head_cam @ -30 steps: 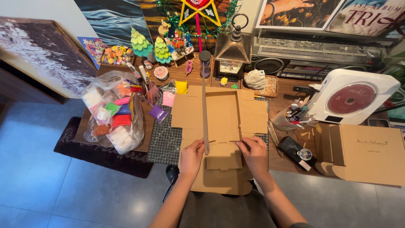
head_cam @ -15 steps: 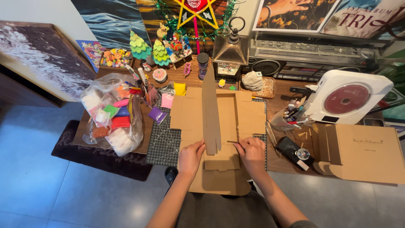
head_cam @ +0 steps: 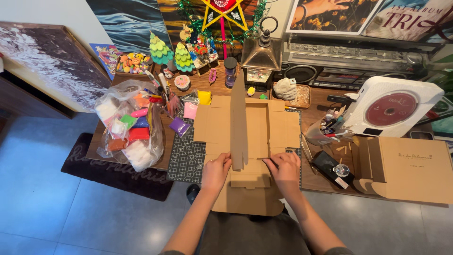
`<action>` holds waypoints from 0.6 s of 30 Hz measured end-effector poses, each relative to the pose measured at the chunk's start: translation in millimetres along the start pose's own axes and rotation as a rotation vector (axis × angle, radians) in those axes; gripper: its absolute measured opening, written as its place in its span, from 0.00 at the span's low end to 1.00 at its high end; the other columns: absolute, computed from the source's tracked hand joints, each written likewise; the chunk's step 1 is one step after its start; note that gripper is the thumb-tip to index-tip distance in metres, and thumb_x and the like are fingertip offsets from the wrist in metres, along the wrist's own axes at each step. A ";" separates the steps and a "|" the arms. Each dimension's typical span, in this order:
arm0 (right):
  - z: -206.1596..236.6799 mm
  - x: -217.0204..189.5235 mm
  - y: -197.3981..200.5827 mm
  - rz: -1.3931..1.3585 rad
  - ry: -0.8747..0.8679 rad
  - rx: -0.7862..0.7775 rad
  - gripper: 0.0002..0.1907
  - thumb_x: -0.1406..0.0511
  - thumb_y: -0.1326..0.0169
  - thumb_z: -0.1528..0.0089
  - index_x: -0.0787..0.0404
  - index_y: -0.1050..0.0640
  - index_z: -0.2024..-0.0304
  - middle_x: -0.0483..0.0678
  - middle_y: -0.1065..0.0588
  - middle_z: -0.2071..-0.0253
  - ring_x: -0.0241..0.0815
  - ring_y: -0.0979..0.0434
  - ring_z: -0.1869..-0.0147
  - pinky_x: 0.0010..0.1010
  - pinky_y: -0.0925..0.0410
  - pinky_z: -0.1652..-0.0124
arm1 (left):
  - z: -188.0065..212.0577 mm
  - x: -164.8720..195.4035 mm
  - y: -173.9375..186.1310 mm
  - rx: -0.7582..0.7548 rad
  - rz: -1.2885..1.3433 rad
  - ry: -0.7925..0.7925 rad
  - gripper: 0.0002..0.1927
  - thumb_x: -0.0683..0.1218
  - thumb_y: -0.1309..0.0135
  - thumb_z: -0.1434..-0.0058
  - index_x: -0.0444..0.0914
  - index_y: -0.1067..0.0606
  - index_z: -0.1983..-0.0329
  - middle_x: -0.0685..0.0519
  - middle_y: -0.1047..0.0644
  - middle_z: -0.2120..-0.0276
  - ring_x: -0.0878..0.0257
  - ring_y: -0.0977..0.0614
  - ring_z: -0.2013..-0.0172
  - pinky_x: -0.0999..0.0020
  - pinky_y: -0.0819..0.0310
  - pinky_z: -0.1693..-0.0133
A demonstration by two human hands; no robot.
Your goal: The person folds a flat cardboard mailer on a desk, pressing the side panels and bottom flaps into shape and forming the box. They then place a small item inside, close the lid flaps, and press the finished box flat on the desk.
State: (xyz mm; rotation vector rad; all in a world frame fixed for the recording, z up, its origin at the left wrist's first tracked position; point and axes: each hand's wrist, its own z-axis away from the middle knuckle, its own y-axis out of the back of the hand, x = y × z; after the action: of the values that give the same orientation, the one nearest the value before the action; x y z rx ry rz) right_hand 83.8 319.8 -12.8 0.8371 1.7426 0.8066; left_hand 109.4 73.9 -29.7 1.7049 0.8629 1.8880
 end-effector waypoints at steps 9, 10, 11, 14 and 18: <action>-40.5 -11.2 20.9 0.091 -0.192 -0.307 0.23 0.50 0.47 0.40 0.60 0.18 0.77 0.50 0.22 0.77 0.50 0.20 0.62 0.42 0.40 0.39 | 8.1 3.8 -1.3 0.013 0.005 0.048 0.12 0.52 0.41 0.38 0.46 0.22 0.53 0.54 0.16 0.62 0.47 0.16 0.63 0.51 0.21 0.61; -45.9 -12.5 18.4 0.121 -0.201 -0.306 0.23 0.51 0.48 0.39 0.59 0.18 0.78 0.51 0.22 0.78 0.52 0.20 0.64 0.40 0.38 0.41 | 7.6 3.7 -0.6 0.016 0.017 0.039 0.12 0.52 0.41 0.38 0.46 0.22 0.53 0.54 0.16 0.62 0.47 0.16 0.63 0.52 0.21 0.61; -50.8 -12.9 15.6 0.143 -0.154 -0.274 0.23 0.52 0.50 0.38 0.60 0.18 0.78 0.53 0.22 0.78 0.53 0.20 0.64 0.41 0.38 0.42 | 6.6 3.2 0.0 0.020 0.028 0.030 0.12 0.51 0.41 0.38 0.46 0.22 0.53 0.55 0.15 0.61 0.47 0.16 0.63 0.52 0.21 0.61; -61.4 -11.0 8.2 0.217 -0.076 -0.228 0.24 0.54 0.54 0.36 0.60 0.18 0.78 0.57 0.22 0.77 0.57 0.21 0.66 0.43 0.37 0.44 | 3.8 2.1 -0.4 0.012 0.022 0.056 0.12 0.52 0.41 0.38 0.46 0.21 0.54 0.54 0.16 0.61 0.48 0.15 0.62 0.53 0.21 0.60; -72.0 -7.8 1.2 0.350 -0.109 -0.253 0.29 0.53 0.57 0.33 0.64 0.18 0.78 0.59 0.22 0.76 0.60 0.21 0.67 0.45 0.34 0.47 | 2.1 1.8 -1.8 0.002 0.037 0.071 0.12 0.51 0.41 0.39 0.46 0.22 0.53 0.54 0.15 0.61 0.49 0.15 0.62 0.54 0.21 0.59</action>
State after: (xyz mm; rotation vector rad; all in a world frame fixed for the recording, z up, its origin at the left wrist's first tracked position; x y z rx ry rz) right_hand 17.6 304.2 12.0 1.0052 1.3806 1.1635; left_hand 111.2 76.8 -29.6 1.6748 0.8652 1.9836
